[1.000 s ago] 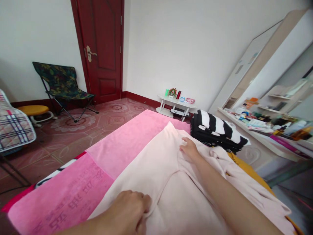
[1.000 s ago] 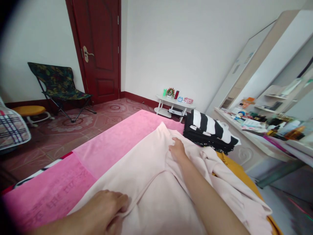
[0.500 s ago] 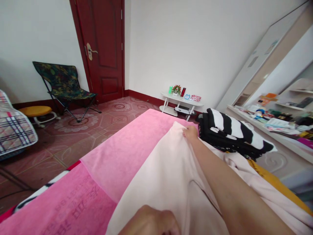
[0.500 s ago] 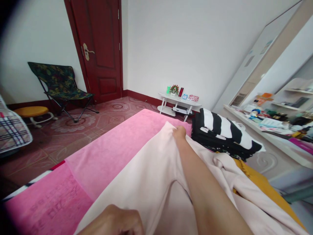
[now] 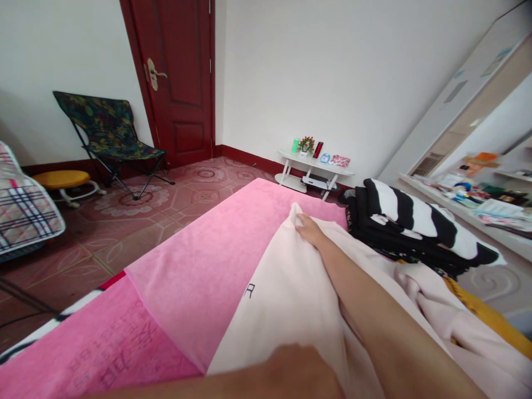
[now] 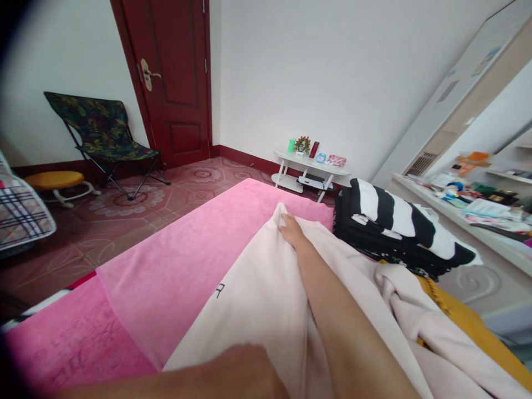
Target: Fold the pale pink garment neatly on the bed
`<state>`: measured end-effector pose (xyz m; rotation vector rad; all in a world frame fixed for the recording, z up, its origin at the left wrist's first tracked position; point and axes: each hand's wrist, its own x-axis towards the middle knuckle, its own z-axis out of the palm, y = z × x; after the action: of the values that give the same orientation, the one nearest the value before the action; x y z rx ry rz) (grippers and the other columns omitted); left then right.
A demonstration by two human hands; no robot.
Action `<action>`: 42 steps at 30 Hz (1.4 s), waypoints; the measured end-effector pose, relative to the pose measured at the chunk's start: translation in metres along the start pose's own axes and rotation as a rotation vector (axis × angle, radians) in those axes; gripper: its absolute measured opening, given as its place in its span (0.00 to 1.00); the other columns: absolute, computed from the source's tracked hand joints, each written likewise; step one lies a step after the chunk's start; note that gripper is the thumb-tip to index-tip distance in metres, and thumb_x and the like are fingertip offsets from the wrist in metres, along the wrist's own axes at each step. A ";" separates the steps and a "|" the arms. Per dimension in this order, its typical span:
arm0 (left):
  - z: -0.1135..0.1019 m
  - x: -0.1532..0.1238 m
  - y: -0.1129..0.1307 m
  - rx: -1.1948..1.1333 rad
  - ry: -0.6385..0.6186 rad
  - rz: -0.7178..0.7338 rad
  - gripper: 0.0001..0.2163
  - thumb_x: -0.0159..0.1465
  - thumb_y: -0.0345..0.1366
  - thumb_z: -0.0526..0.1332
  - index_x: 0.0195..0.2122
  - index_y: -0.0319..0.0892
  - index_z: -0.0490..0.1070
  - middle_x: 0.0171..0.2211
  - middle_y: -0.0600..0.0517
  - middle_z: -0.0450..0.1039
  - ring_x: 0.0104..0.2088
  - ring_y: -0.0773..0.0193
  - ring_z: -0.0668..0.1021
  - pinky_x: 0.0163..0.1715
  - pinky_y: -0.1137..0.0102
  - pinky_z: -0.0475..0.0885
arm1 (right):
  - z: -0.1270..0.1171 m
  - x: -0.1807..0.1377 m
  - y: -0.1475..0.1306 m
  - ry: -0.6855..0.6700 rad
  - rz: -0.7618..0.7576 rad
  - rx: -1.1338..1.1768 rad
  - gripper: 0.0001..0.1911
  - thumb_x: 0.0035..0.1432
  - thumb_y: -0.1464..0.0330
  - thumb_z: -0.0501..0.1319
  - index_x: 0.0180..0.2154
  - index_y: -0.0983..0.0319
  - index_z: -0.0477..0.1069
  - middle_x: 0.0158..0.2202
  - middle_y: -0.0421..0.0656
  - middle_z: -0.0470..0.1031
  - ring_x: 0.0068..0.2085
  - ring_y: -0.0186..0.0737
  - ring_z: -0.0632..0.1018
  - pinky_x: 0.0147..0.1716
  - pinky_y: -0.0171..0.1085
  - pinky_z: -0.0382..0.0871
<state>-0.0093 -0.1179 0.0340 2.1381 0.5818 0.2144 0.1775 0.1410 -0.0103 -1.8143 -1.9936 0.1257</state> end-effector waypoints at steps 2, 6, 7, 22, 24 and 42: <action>-0.025 0.011 0.000 0.276 0.111 -0.116 0.13 0.63 0.39 0.52 0.35 0.40 0.75 0.33 0.44 0.77 0.37 0.52 0.78 0.37 0.62 0.72 | -0.002 -0.002 -0.002 0.001 -0.031 -0.025 0.26 0.53 0.73 0.56 0.55 0.65 0.65 0.60 0.49 0.63 0.61 0.42 0.63 0.60 0.41 0.53; -0.046 0.032 -0.039 0.646 0.381 -0.245 0.26 0.65 0.43 0.50 0.61 0.34 0.57 0.63 0.37 0.54 0.63 0.48 0.58 0.59 0.54 0.56 | -0.005 -0.009 -0.006 -0.035 -0.104 -0.070 0.26 0.62 0.65 0.50 0.61 0.59 0.56 0.65 0.45 0.53 0.65 0.43 0.53 0.63 0.47 0.44; -0.045 0.035 -0.051 0.678 0.382 -0.256 0.29 0.66 0.47 0.48 0.63 0.33 0.53 0.65 0.37 0.47 0.65 0.47 0.51 0.61 0.53 0.50 | -0.003 -0.013 -0.007 -0.082 -0.110 -0.089 0.26 0.63 0.61 0.49 0.62 0.57 0.54 0.66 0.45 0.50 0.66 0.44 0.51 0.63 0.51 0.43; -0.033 0.034 -0.076 0.748 0.346 -0.277 0.32 0.66 0.53 0.39 0.65 0.37 0.48 0.67 0.40 0.41 0.66 0.51 0.46 0.63 0.56 0.43 | -0.074 -0.171 -0.044 -0.203 -0.342 0.093 0.31 0.44 0.82 0.49 0.49 0.61 0.71 0.56 0.44 0.69 0.57 0.38 0.68 0.60 0.40 0.56; -0.032 0.033 -0.076 0.751 0.345 -0.282 0.32 0.66 0.53 0.39 0.65 0.37 0.48 0.67 0.41 0.41 0.66 0.51 0.46 0.63 0.56 0.42 | -0.093 -0.222 -0.052 -0.181 -0.422 0.150 0.32 0.42 0.83 0.48 0.48 0.59 0.71 0.55 0.43 0.70 0.56 0.38 0.69 0.60 0.46 0.54; -0.038 -0.101 -0.023 0.214 0.006 0.075 0.23 0.64 0.46 0.56 0.58 0.47 0.62 0.65 0.46 0.50 0.63 0.56 0.58 0.60 0.58 0.56 | -0.134 -0.432 -0.097 -0.328 -0.322 0.018 0.17 0.48 0.75 0.57 0.42 0.57 0.71 0.41 0.45 0.75 0.41 0.45 0.75 0.40 0.41 0.71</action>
<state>-0.1190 -0.1277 0.0446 2.3692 0.5492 0.2080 0.1568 -0.3194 0.0337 -1.5111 -2.4742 0.3590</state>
